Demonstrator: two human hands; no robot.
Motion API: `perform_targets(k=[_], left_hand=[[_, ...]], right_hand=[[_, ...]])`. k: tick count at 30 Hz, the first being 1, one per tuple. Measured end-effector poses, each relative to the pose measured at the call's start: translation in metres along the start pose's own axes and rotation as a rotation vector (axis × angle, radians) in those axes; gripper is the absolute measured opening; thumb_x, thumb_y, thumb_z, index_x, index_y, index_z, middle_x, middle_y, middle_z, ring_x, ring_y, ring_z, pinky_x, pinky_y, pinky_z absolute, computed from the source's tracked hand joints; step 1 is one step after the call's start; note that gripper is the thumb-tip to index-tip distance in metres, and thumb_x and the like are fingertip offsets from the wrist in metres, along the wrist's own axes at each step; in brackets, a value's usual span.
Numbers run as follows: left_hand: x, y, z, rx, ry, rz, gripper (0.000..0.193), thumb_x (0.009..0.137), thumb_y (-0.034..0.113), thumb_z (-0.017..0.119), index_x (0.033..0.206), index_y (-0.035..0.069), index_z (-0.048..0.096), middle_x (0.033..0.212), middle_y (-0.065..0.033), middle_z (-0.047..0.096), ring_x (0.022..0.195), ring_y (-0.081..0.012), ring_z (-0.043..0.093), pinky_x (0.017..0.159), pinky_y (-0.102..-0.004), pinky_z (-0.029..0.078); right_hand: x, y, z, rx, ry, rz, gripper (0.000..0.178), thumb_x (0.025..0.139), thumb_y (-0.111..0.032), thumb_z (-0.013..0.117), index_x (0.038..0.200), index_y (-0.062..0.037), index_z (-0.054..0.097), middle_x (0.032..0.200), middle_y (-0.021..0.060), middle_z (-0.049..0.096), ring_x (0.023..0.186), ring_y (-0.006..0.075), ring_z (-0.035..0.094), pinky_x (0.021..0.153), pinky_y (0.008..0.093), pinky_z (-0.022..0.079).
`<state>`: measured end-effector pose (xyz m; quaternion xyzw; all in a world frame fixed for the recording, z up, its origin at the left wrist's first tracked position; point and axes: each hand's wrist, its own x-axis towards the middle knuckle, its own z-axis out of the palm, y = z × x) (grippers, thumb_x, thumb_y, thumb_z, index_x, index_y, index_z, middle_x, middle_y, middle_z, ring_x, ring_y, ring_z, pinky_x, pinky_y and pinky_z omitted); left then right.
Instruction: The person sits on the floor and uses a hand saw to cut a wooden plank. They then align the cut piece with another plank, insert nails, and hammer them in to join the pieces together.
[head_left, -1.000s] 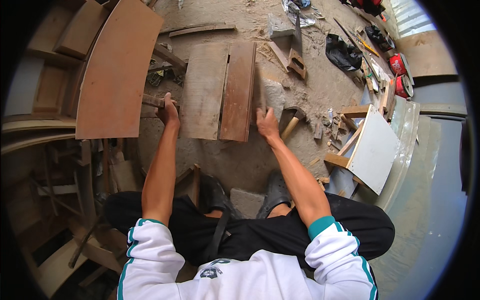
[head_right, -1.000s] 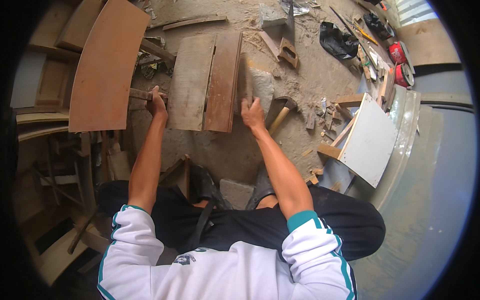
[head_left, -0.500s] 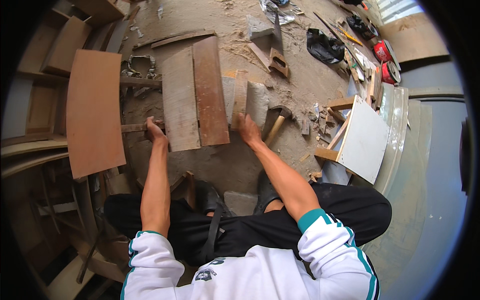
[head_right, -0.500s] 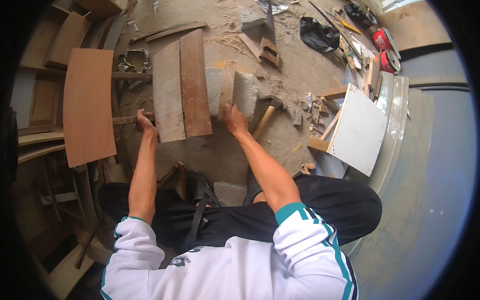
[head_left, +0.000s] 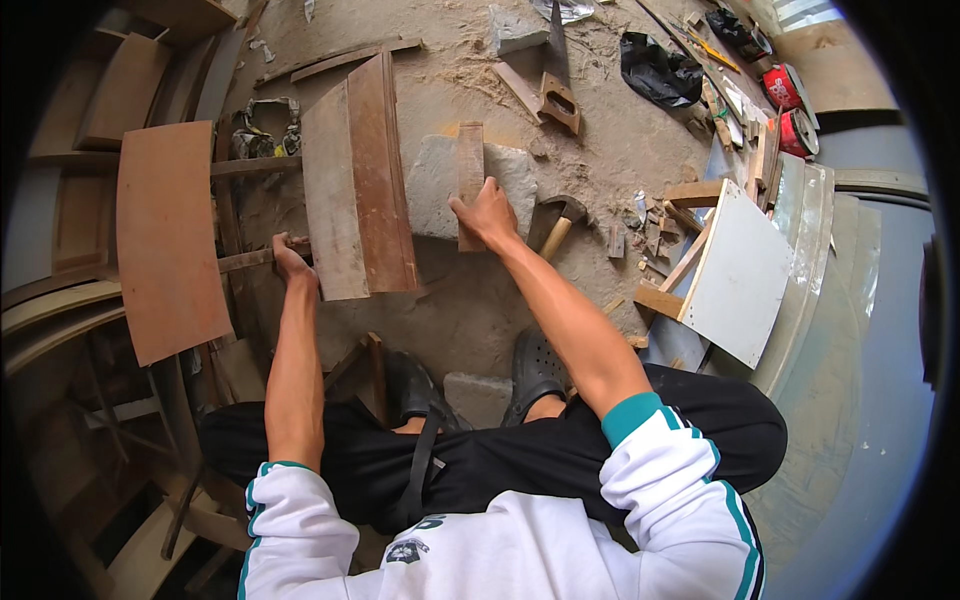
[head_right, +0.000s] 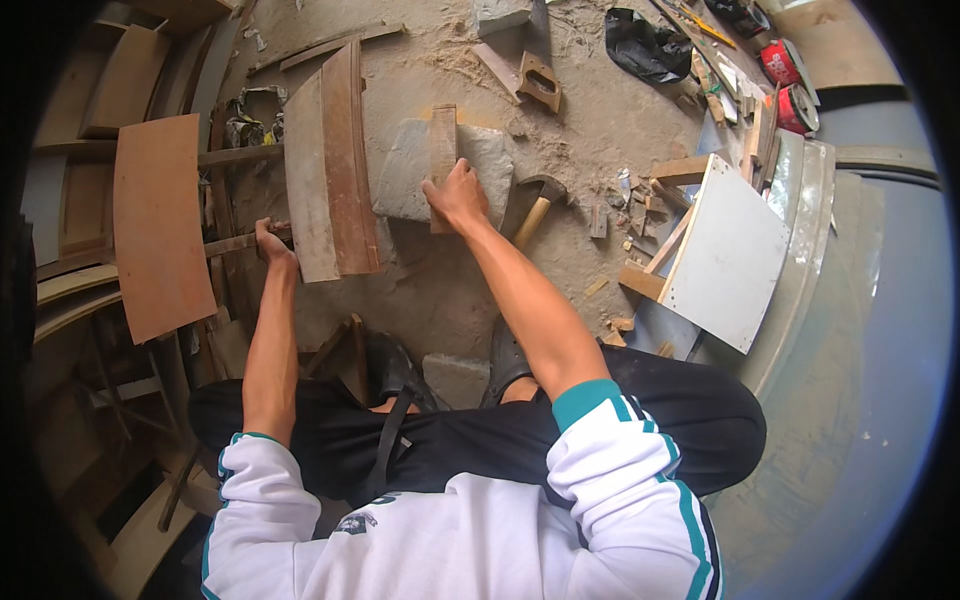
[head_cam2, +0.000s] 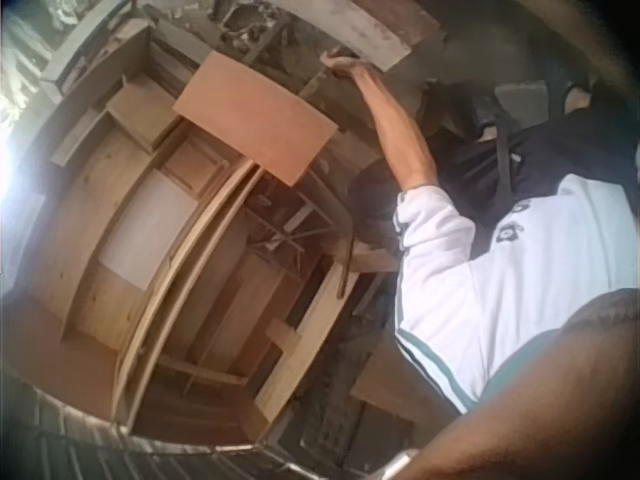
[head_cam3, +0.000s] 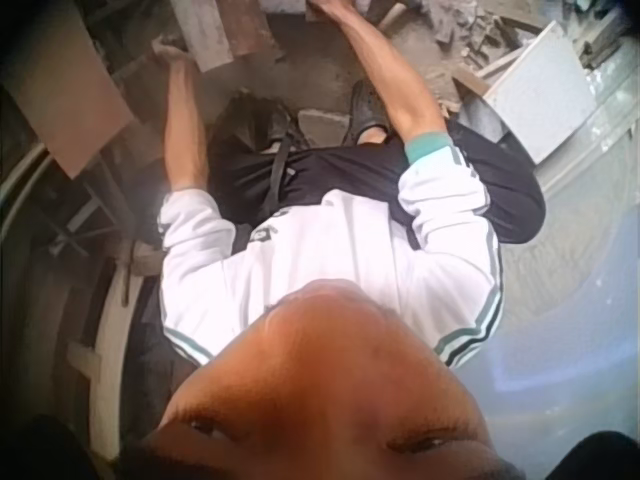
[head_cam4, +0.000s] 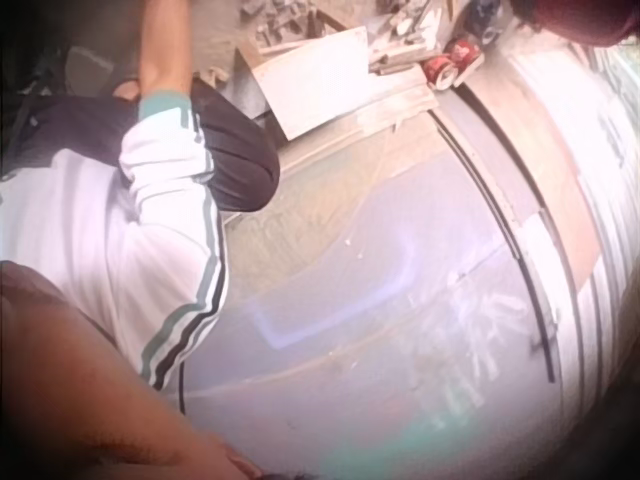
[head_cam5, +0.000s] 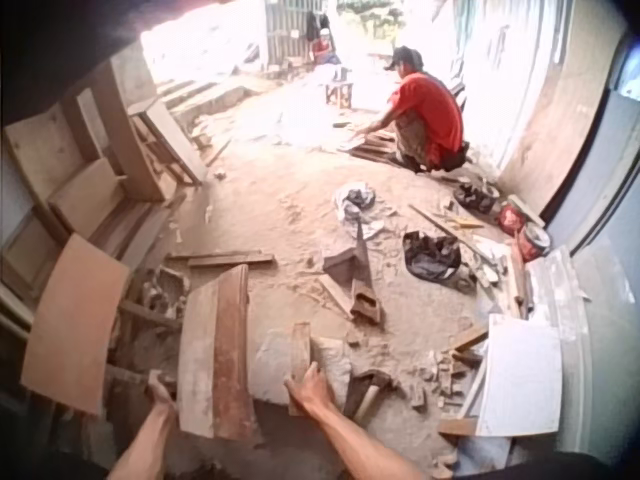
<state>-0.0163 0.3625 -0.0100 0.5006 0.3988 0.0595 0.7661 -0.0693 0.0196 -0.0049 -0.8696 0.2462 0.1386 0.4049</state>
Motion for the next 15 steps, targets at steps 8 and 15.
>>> perform_targets(k=[8,15], left_hand=[[-0.009,0.002,0.006,0.106,0.004,0.06,0.024,0.078,0.03,0.056,0.074,0.012,0.042,0.076,-0.0044,0.047,0.08,-0.0213,0.053,0.081,-0.0445,0.049],[0.017,-0.006,-0.021,-0.006,0.024,-0.006,0.021,0.079,0.026,0.056,0.072,0.011,0.043,0.072,-0.0043,0.049,0.077,-0.0208,0.053,0.082,-0.0394,0.048]], right_hand=[[0.0,-0.016,0.025,0.168,0.094,-0.034,0.074,0.078,-0.043,0.067,0.123,0.0105,0.042,0.117,0.0344,0.055,0.107,0.0472,0.059,0.091,0.0516,0.049],[0.04,-0.023,-0.021,-0.283,-0.005,-0.15,0.064,0.069,-0.042,0.064,0.113,0.0034,0.057,0.115,0.0214,0.056,0.117,0.0357,0.049,0.102,0.0513,0.038]])
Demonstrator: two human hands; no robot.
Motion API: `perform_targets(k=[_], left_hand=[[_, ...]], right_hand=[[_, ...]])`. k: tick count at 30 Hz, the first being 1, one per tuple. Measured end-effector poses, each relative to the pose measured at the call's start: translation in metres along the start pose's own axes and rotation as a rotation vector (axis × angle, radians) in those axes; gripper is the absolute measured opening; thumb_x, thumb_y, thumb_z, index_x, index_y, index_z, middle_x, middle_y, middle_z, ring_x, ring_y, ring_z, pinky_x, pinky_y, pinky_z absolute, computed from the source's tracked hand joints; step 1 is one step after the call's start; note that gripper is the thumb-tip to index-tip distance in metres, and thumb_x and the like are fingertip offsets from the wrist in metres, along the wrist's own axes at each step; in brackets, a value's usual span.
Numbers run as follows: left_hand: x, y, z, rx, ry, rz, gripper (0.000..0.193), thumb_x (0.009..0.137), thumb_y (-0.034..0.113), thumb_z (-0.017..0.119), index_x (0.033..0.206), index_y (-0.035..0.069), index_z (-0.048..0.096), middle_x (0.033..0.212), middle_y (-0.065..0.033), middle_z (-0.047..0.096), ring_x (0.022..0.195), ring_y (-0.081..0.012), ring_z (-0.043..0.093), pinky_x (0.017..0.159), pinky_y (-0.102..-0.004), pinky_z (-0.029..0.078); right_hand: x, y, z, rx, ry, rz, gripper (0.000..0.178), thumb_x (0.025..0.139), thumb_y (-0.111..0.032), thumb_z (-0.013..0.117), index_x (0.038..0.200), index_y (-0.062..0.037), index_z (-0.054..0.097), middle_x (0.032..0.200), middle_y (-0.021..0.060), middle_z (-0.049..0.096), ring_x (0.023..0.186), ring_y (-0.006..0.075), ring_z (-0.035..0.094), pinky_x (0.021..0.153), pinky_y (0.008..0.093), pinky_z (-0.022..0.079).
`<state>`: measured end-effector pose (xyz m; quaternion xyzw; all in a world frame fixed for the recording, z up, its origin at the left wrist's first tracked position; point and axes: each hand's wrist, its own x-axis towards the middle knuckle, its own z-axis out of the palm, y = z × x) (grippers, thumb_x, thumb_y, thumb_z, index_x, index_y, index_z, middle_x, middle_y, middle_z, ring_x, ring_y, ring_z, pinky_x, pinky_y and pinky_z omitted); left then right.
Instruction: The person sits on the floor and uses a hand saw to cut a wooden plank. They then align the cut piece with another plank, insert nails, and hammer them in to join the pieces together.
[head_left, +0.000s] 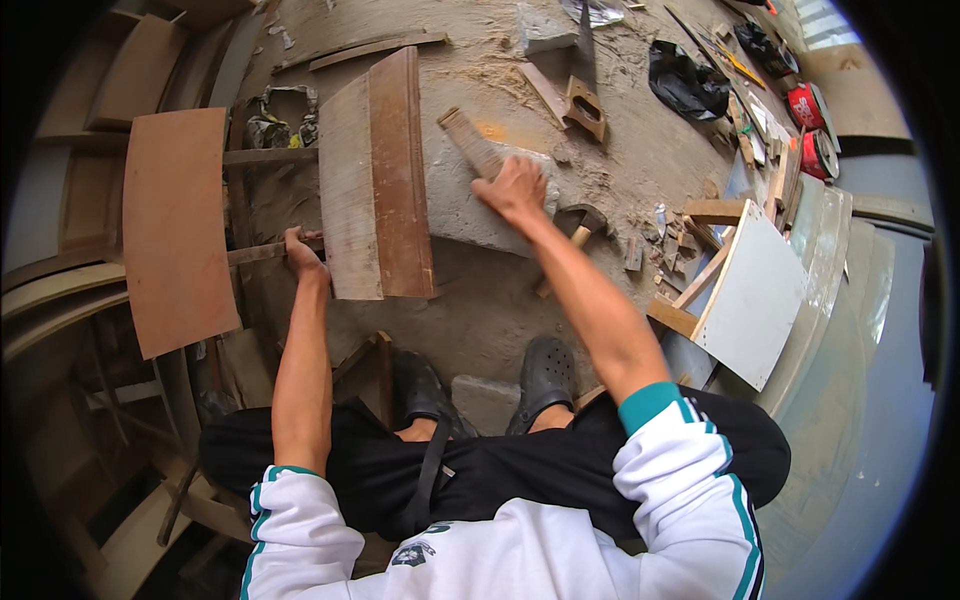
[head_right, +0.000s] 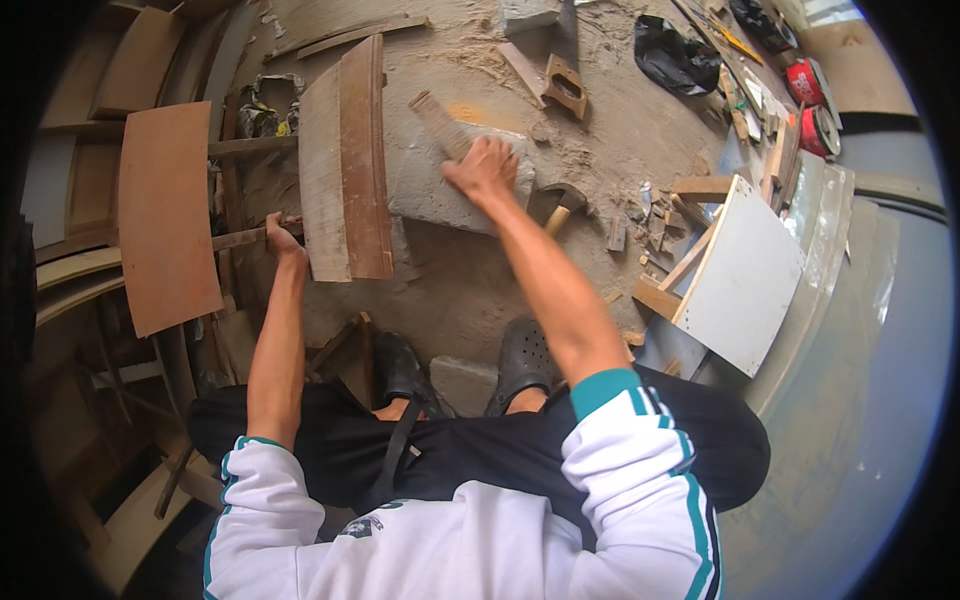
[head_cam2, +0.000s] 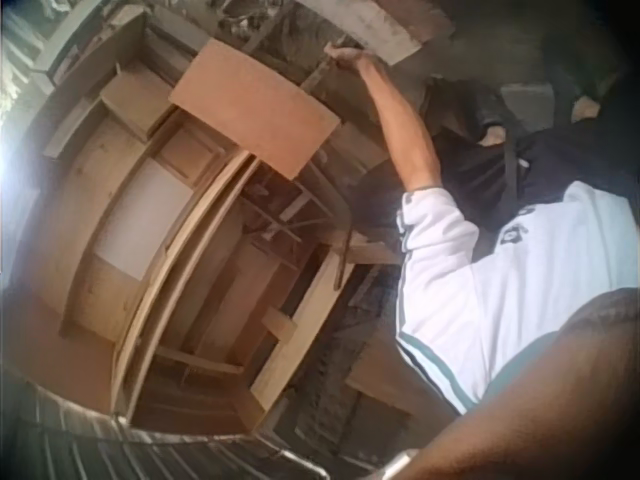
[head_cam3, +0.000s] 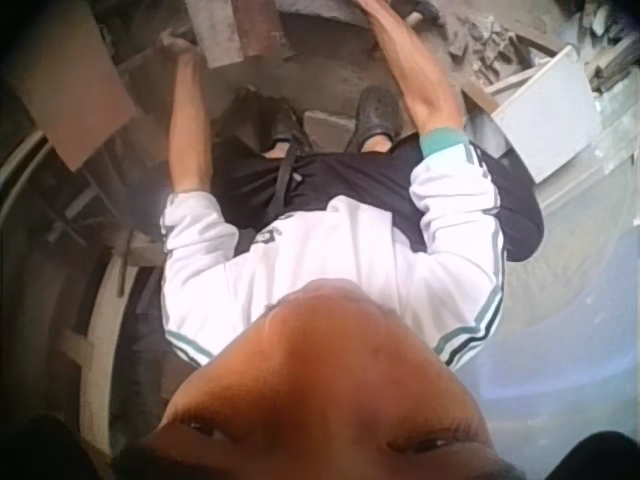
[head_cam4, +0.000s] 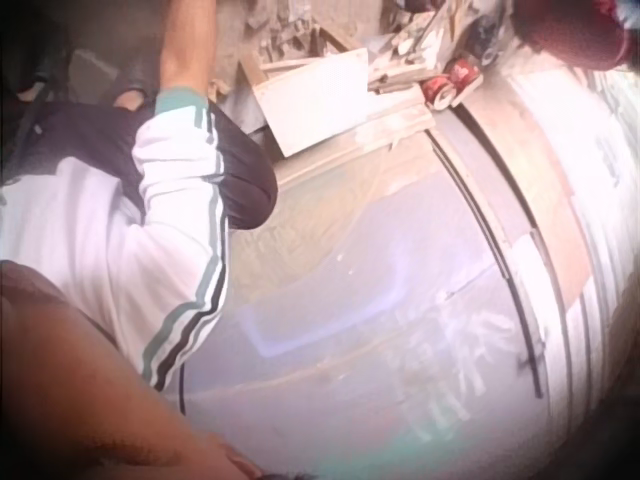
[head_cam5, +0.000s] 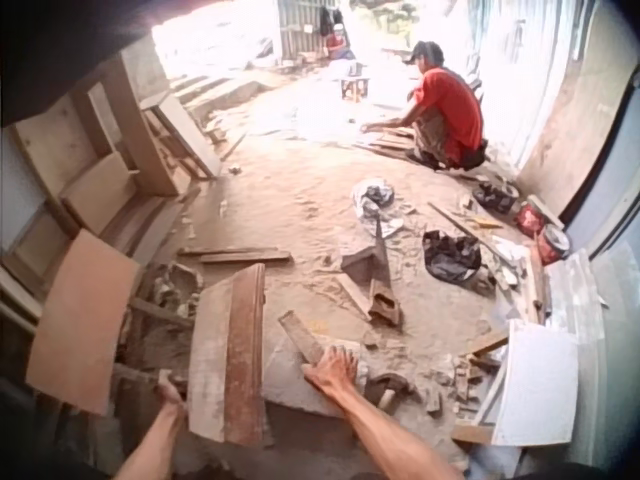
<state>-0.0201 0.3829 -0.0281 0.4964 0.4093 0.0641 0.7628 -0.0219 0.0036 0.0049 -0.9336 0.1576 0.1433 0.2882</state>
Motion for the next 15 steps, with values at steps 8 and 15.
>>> perform_targets(k=[8,15], left_hand=[[-0.018,0.0,0.019,0.1,0.013,0.083,0.025,0.081,0.029,0.057,0.07,0.01,0.045,0.076,-0.0057,0.052,0.081,-0.022,0.053,0.085,-0.0418,0.046],[-0.009,-0.002,0.012,0.009,-0.002,0.041,0.026,0.083,0.031,0.057,0.07,0.011,0.047,0.077,-0.0057,0.052,0.082,-0.0219,0.053,0.088,-0.0414,0.044]], right_hand=[[0.075,0.065,-0.023,-0.11,-0.224,-0.293,0.094,0.059,-0.05,0.087,0.119,0.0109,0.048,0.108,0.0299,0.063,0.103,0.0445,0.061,0.091,0.0471,0.049],[0.046,0.069,-0.019,-0.051,-0.027,-0.117,0.088,0.062,-0.043,0.087,0.117,0.0148,0.048,0.109,0.0342,0.063,0.103,0.0438,0.063,0.089,0.0462,0.051]])
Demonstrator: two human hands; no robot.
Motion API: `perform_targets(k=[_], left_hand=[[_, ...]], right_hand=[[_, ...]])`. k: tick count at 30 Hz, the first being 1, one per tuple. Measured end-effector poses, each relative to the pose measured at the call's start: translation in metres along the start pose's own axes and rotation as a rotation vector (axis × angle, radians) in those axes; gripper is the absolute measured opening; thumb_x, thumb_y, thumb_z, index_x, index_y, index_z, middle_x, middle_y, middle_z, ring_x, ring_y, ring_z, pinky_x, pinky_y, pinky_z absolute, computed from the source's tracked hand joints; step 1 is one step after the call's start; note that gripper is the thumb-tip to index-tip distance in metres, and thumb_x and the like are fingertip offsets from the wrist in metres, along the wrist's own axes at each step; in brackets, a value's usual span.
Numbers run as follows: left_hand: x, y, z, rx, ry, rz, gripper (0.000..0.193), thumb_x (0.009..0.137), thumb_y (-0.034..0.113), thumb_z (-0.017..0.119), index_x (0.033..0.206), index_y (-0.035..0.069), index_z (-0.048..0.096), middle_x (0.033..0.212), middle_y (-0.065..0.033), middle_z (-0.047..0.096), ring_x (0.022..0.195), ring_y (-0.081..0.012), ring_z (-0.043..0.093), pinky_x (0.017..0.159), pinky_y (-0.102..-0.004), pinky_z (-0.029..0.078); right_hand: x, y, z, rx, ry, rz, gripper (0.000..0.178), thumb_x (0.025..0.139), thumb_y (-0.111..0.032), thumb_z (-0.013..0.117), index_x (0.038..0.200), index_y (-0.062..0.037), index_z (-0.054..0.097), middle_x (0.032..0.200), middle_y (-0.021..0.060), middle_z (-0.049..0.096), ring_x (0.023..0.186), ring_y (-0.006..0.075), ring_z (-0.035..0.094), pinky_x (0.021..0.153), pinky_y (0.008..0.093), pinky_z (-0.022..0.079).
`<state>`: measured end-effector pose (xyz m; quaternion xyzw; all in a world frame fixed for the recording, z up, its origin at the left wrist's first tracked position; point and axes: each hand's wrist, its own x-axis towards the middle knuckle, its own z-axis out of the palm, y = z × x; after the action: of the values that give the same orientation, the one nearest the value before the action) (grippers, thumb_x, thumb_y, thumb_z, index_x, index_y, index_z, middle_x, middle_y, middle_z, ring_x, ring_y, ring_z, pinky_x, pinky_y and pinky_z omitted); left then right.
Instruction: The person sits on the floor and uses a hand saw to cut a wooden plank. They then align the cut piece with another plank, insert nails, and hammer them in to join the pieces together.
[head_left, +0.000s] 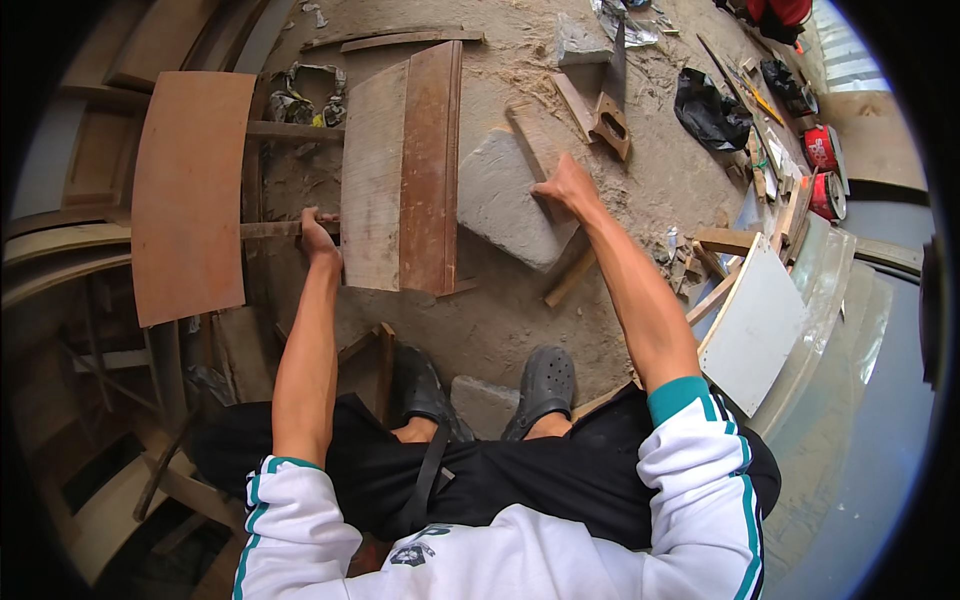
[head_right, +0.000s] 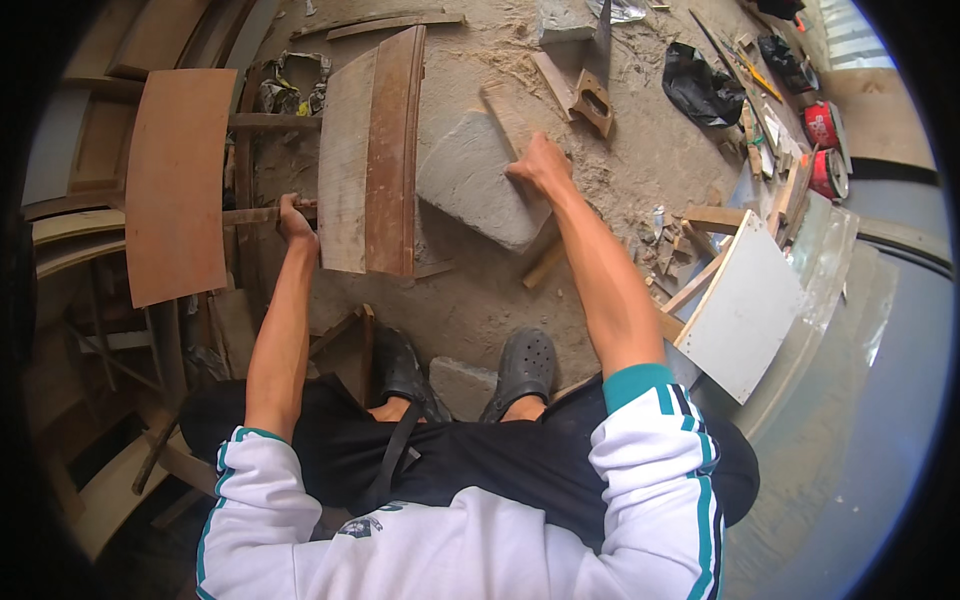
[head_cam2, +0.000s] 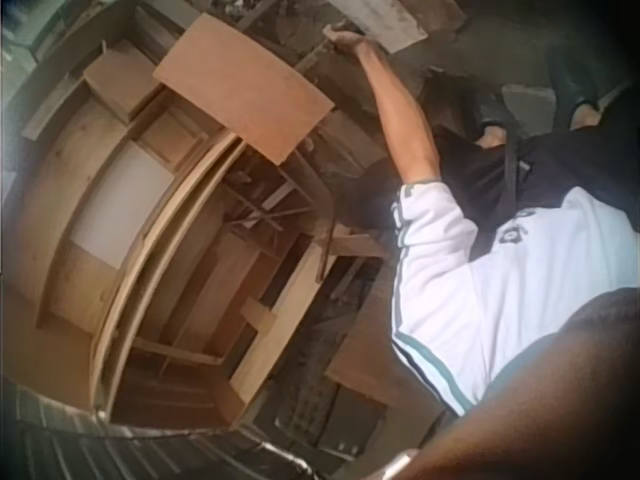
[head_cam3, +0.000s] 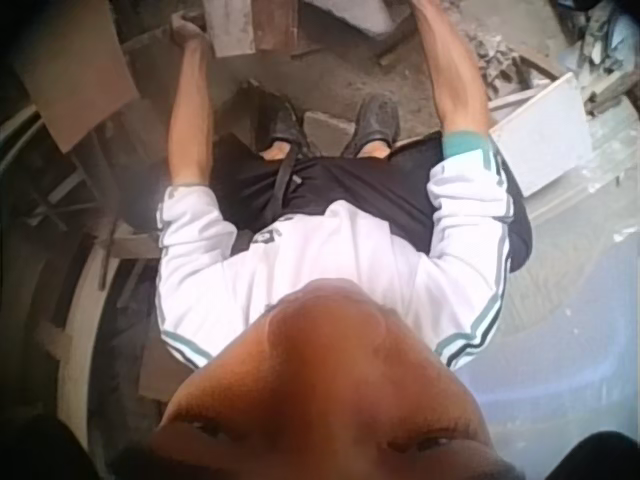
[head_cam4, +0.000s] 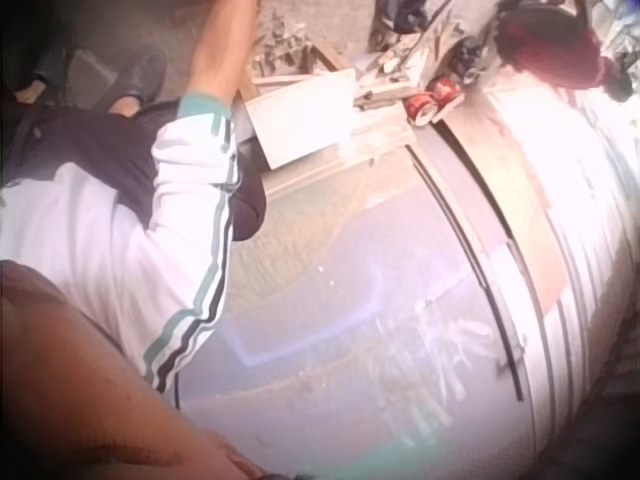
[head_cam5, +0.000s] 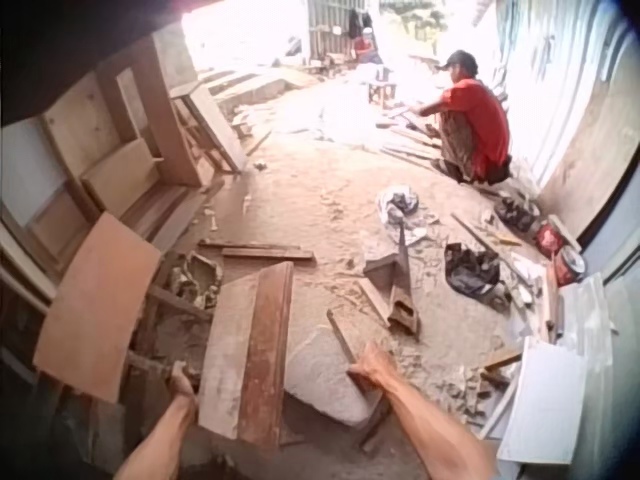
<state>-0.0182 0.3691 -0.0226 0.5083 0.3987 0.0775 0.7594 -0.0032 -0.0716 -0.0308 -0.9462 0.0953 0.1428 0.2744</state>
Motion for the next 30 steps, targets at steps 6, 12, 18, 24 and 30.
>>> perform_targets(k=[6,12,18,24,30], left_hand=[[-0.012,0.002,0.008,0.038,0.004,0.008,0.026,0.082,0.032,0.057,0.071,0.011,0.046,0.075,-0.0046,0.051,0.083,-0.0208,0.053,0.088,-0.0391,0.044],[-0.016,0.006,0.011,0.042,-0.008,-0.008,0.023,0.078,0.028,0.059,0.07,0.011,0.046,0.075,-0.0058,0.054,0.079,-0.0233,0.056,0.09,-0.0419,0.043],[-0.022,0.009,0.017,0.058,0.01,0.01,0.022,0.076,0.028,0.061,0.069,0.012,0.048,0.074,-0.005,0.056,0.081,-0.0215,0.056,0.093,-0.0411,0.04],[-0.021,0.011,0.013,0.097,0.028,0.057,0.02,0.075,0.024,0.061,0.065,0.011,0.052,0.068,-0.0052,0.057,0.075,-0.0192,0.056,0.084,-0.037,0.043],[-0.038,0.009,0.026,0.133,0.051,0.169,0.019,0.072,0.02,0.061,0.062,0.009,0.049,0.067,-0.0042,0.056,0.07,-0.0184,0.054,0.078,-0.0362,0.045]], right_hand=[[-0.063,0.001,0.012,0.118,0.298,0.461,0.084,0.066,-0.041,0.084,0.117,0.017,0.051,0.114,0.0334,0.062,0.11,0.0442,0.061,0.096,0.0446,0.049],[-0.096,-0.014,0.02,0.321,0.302,0.845,0.081,0.075,-0.043,0.076,0.127,0.0094,0.044,0.133,0.0278,0.047,0.126,0.0397,0.047,0.104,0.0482,0.042],[-0.102,-0.021,0.036,0.13,0.332,0.688,0.083,0.071,-0.045,0.079,0.128,0.0043,0.045,0.138,0.0226,0.045,0.13,0.039,0.044,0.105,0.0494,0.041],[-0.1,-0.014,0.03,0.181,0.208,0.532,0.086,0.072,-0.04,0.082,0.133,0.003,0.039,0.145,0.0231,0.039,0.134,0.0406,0.039,0.105,0.052,0.043],[-0.094,-0.002,0.026,0.111,0.155,0.379,0.087,0.073,-0.038,0.081,0.135,0.0022,0.037,0.15,0.0261,0.032,0.136,0.0433,0.037,0.107,0.0521,0.041]])
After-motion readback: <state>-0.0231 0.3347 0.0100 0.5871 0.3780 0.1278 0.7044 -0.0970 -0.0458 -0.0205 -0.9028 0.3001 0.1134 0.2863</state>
